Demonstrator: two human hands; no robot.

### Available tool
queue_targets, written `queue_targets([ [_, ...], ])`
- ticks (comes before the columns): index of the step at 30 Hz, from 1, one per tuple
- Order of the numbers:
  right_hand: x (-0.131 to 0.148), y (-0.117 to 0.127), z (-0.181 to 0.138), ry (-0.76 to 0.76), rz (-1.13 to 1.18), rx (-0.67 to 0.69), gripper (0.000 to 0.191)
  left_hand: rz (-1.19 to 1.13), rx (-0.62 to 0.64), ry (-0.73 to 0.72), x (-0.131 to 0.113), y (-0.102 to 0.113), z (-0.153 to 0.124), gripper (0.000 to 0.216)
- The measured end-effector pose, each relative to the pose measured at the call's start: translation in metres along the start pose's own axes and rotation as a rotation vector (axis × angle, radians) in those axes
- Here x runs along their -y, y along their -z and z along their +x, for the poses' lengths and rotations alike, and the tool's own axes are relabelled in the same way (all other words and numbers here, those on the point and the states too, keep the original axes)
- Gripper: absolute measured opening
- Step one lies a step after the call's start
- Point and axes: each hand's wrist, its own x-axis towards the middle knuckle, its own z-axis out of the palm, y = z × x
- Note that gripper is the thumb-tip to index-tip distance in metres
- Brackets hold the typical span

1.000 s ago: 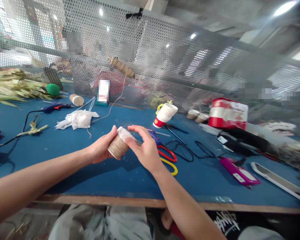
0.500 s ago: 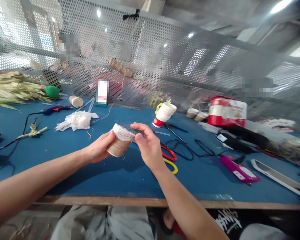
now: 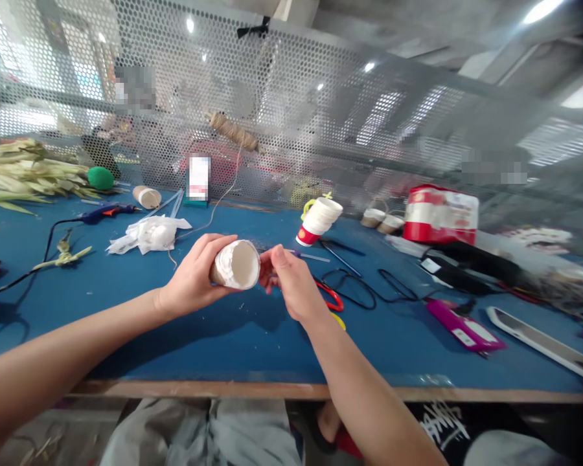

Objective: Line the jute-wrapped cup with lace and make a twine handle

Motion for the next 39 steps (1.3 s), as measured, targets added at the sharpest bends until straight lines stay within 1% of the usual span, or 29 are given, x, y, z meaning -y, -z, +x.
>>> queue_targets([
  [3, 0.002, 0.000, -0.001, -0.118, -0.055, 0.082, 0.056, 0.173, -0.059, -0.075, 0.003, 0.000, -0.001, 0.062],
  [6, 0.003, -0.002, -0.002, -0.191, -0.047, 0.180, 0.052, 0.221, -0.073, -0.099, 0.005, 0.001, -0.001, 0.062],
  [8, 0.003, -0.004, -0.003, -0.227, -0.021, 0.228, 0.046, 0.238, -0.070, -0.113, 0.005, 0.001, -0.001, 0.060],
  [10, 0.003, -0.007, -0.004, -0.263, -0.002, 0.249, 0.037, 0.266, -0.061, -0.133, 0.006, 0.000, -0.001, 0.057],
  [13, 0.002, -0.009, -0.004, -0.299, 0.000, 0.227, 0.025, 0.306, -0.037, -0.178, 0.007, 0.000, -0.002, 0.055],
  [16, 0.001, -0.008, -0.002, -0.304, -0.042, 0.186, 0.021, 0.286, 0.011, -0.196, 0.006, 0.000, -0.002, 0.062],
  [18, 0.000, -0.006, -0.001, -0.301, -0.081, 0.173, 0.021, 0.258, 0.067, -0.185, 0.007, 0.001, -0.001, 0.068],
  [21, -0.001, -0.003, 0.001, -0.281, -0.107, 0.179, 0.025, 0.282, 0.129, -0.159, 0.008, 0.002, 0.001, 0.066],
  [24, -0.002, -0.001, 0.003, -0.236, -0.064, 0.203, 0.031, 0.349, 0.113, -0.121, 0.010, 0.003, 0.002, 0.057],
  [26, -0.002, 0.000, 0.003, -0.220, -0.023, 0.218, 0.032, 0.346, 0.102, -0.118, 0.010, 0.004, 0.002, 0.055],
  [33, -0.002, -0.001, 0.002, -0.245, -0.048, 0.238, 0.018, 0.304, 0.089, -0.172, 0.012, 0.003, 0.001, 0.056],
  [39, -0.002, 0.000, 0.002, -0.221, -0.129, 0.218, 0.017, 0.307, 0.091, -0.164, 0.012, 0.002, 0.001, 0.055],
])
